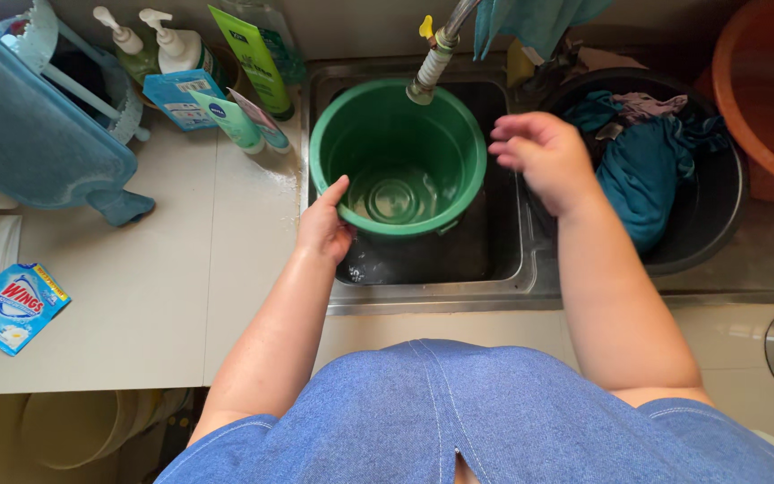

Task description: The person hand-washes clothes in a green basin placed in a sink. They rinse a dark garment, wring it out, and place it in a black basin. They refill the green basin with water, add detergent from a sachet, and wash several garments one by one, including a teal shirt, a black garment, a striped garment, and a purple garment.

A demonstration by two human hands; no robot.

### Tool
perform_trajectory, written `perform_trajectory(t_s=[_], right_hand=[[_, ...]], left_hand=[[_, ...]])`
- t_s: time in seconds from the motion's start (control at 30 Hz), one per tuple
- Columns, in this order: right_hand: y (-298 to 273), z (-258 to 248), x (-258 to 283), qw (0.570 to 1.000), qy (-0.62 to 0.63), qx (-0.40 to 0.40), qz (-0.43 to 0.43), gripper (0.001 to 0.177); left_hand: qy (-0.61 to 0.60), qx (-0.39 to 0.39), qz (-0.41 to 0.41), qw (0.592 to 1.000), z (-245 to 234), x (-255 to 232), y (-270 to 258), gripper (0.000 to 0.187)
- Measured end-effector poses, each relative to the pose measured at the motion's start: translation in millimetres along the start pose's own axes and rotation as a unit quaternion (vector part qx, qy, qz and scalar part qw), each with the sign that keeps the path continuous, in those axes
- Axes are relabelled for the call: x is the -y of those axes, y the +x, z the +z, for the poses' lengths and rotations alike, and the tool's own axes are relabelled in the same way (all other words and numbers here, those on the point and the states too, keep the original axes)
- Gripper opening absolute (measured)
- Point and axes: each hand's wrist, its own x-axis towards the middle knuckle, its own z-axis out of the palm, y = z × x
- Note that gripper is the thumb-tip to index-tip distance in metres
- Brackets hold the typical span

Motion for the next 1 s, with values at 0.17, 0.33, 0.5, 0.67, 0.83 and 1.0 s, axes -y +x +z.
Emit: perform_trajectory(t_s=[0.17,0.33,0.5,0.67,0.83,1.0], right_hand=[[24,-17,0,0.998,0.024,-0.041,0.032,0.029],[24,16,-12,0.990,-0.127,-0.049,-0.025,0.022],[16,34,-23,0.912,-0.338,-0.082,-0.219,0.014],[60,-25,-21,0.978,-0.141,-0.149,-0.026,0.022],[100,-77,-26,0.955,-0.221,-0.191,-0.055,0.041],[134,-101,-34,0.789,-0.590,-0.152,-0.080,0.057]], left_hand=[[-0.003,-0.006,0.026,1.000,-3,5,2,0.032],[0.004,0.008,0.042,0.999,-3,10,11,0.029],[-0.012,0.010,0.038,0.999,-5,14,14,0.026],[-0.023,-0.003,0.033,0.999,-6,8,9,0.026],[-0.018,-0.004,0.031,0.999,2,5,15,0.025],[-0.008,-0.002,0.036,0.999,10,3,17,0.026]])
